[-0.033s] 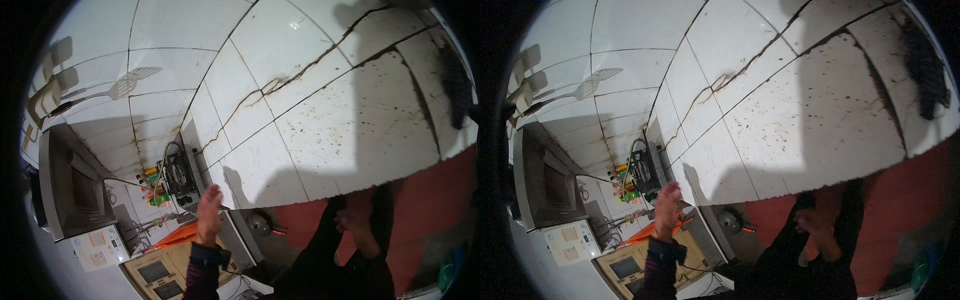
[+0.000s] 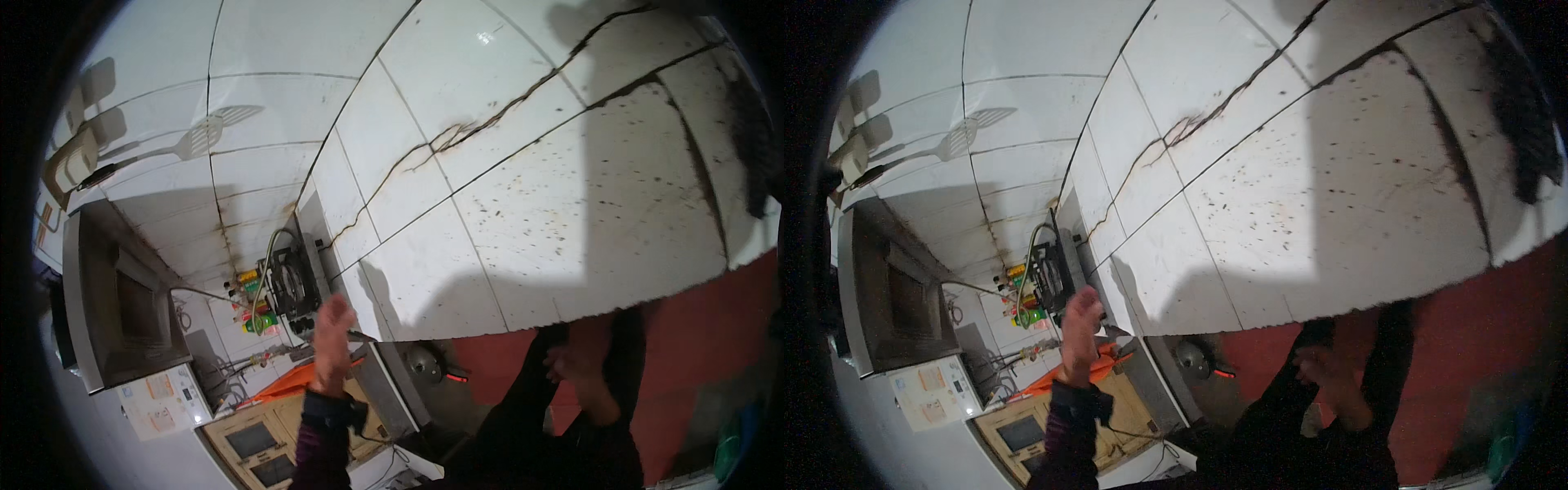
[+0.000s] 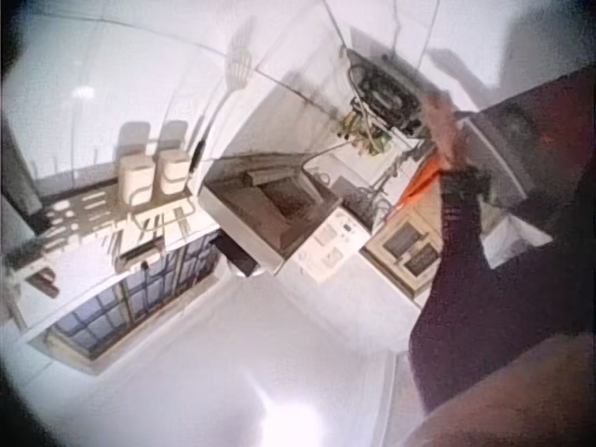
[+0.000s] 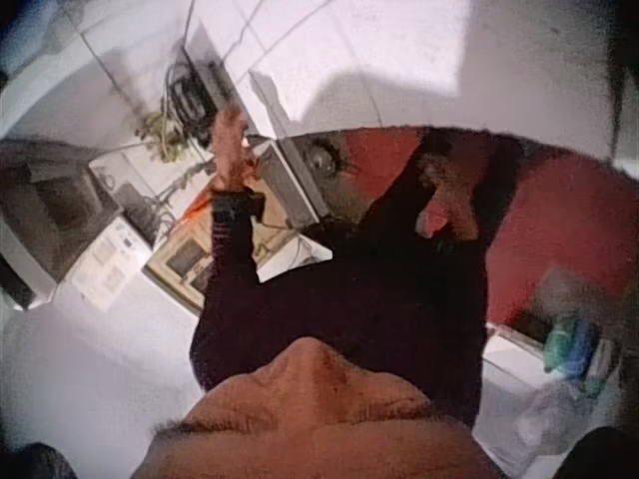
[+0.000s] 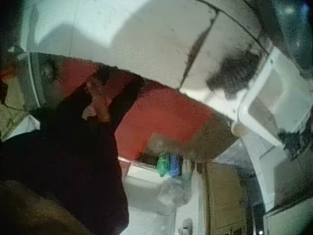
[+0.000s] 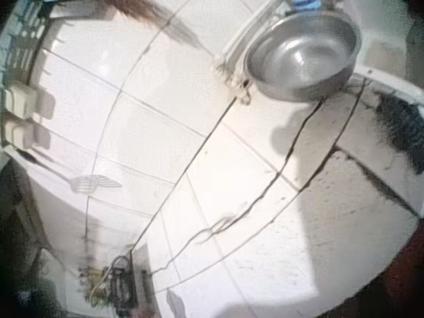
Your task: The person installs a flexible gas hose onto a gas stove by repeatedly lifting the stove to route the hose underneath. The person then washes their hands at the sink and retrieves a packet of seasoning from a cabinet.
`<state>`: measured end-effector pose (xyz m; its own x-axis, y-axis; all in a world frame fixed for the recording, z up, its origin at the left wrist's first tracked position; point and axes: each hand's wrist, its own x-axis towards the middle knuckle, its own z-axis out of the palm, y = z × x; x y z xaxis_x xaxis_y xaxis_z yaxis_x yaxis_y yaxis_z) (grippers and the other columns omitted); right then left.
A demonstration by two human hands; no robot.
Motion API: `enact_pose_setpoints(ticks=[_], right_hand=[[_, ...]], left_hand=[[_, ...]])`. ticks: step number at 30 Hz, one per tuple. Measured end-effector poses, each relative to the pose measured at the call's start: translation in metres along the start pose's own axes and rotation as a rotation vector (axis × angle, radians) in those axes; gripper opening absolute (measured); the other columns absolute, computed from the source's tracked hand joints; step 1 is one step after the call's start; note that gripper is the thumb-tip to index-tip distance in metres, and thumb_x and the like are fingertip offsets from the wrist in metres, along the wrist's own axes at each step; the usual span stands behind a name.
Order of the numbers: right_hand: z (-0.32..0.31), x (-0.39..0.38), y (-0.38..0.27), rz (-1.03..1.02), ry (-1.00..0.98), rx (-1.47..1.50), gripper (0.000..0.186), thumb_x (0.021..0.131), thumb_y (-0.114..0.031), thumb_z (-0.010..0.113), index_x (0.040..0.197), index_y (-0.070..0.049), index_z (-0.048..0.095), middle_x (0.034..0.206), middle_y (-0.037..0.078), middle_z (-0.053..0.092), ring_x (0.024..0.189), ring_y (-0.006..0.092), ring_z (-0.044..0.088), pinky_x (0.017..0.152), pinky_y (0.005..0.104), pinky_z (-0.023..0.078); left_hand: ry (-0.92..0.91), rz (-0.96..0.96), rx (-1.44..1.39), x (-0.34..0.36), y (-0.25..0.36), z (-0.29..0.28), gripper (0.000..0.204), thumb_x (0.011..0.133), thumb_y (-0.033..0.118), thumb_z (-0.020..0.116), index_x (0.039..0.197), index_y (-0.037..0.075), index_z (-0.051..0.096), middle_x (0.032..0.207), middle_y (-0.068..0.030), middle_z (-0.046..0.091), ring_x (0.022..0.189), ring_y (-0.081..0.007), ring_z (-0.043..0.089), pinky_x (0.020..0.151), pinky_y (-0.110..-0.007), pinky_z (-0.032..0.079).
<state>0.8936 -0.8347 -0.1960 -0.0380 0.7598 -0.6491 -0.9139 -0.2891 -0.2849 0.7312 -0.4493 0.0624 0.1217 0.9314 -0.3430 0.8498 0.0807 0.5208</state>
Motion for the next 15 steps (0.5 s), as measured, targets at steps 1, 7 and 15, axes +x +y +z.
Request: enact_pose_setpoints(ticks=[1, 7, 15], right_hand=[[0.007, 0.001, 0.002, 0.054, -0.041, -0.073, 0.037, 0.102, -0.025, 0.065, 0.132, -0.005, 0.061, 0.118, 0.011, 0.067, 0.099, 0.021, 0.065, 0.087, 0.0357, 0.054], [0.061, 0.006, -0.007, 0.121, -0.44, -0.352, 0.039, 0.101, -0.026, 0.065, 0.133, -0.005, 0.059, 0.118, 0.01, 0.066, 0.101, 0.02, 0.064, 0.087, 0.0351, 0.053], [0.09, 0.032, 0.031, 0.213, -0.474, -0.356, 0.046, 0.102, -0.032, 0.065, 0.138, -0.005, 0.056, 0.123, 0.009, 0.065, 0.107, 0.0201, 0.063, 0.092, 0.035, 0.052]], left_hand=[[0.057, 0.098, 0.174, 0.019, 0.004, -0.015, 0.063, 0.093, 0.012, 0.069, 0.149, -0.002, 0.044, 0.143, -0.0152, 0.054, 0.129, -0.0284, 0.053, 0.111, -0.039, 0.041], [0.21, 0.566, 1.123, 0.161, 0.041, -0.077, 0.088, 0.078, 0.019, 0.08, 0.152, 0.001, 0.036, 0.15, -0.0249, 0.043, 0.138, -0.0396, 0.044, 0.113, -0.048, 0.039], [-0.023, 0.244, 1.019, 0.249, 0.035, -0.079, 0.104, 0.069, 0.016, 0.073, 0.157, -0.003, 0.022, 0.147, -0.0304, 0.045, 0.134, -0.0457, 0.048, 0.11, -0.043, 0.043]])
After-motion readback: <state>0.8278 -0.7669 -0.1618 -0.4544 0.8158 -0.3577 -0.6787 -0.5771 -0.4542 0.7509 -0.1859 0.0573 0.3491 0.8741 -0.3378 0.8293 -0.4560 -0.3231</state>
